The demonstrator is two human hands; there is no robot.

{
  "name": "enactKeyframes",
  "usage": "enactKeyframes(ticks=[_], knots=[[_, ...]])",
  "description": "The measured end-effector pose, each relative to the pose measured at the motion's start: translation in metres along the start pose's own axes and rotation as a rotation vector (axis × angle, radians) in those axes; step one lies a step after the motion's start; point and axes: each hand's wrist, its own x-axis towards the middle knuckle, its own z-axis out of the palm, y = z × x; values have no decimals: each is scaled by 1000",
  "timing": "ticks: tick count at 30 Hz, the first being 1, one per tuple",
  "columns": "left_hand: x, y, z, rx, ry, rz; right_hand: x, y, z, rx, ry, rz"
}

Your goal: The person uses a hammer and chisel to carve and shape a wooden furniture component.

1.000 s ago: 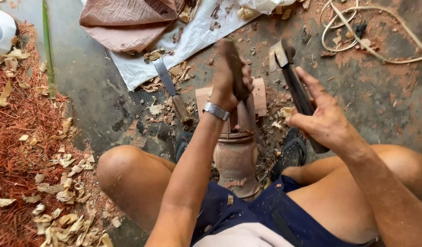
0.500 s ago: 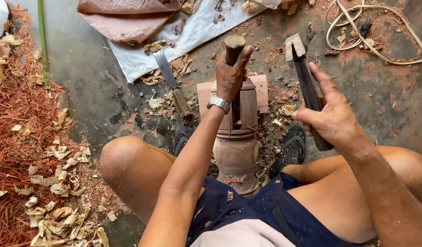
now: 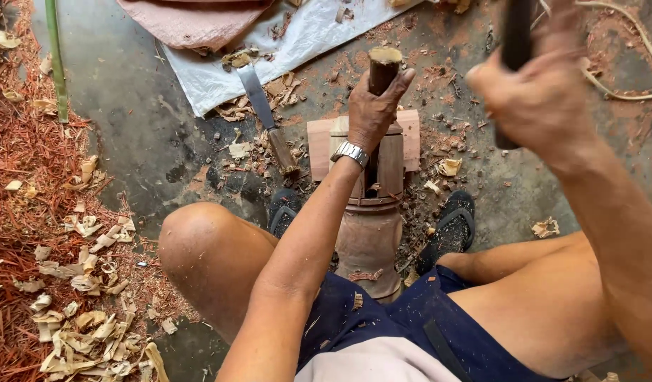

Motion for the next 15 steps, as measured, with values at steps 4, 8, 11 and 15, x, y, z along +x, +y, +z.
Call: enactKeyframes(ticks=[4, 8, 11, 15], knots=[[-2, -25, 3, 76, 4, -15, 27, -6, 18, -356, -516, 239], [-10, -26, -1, 870, 216, 787, 49, -22, 7, -416, -553, 223], [-1, -16, 0, 37, 15, -112, 65, 26, -16, -151, -367, 146], [-1, -38, 6, 27, 63, 125, 53, 10, 20, -205, -241, 275]])
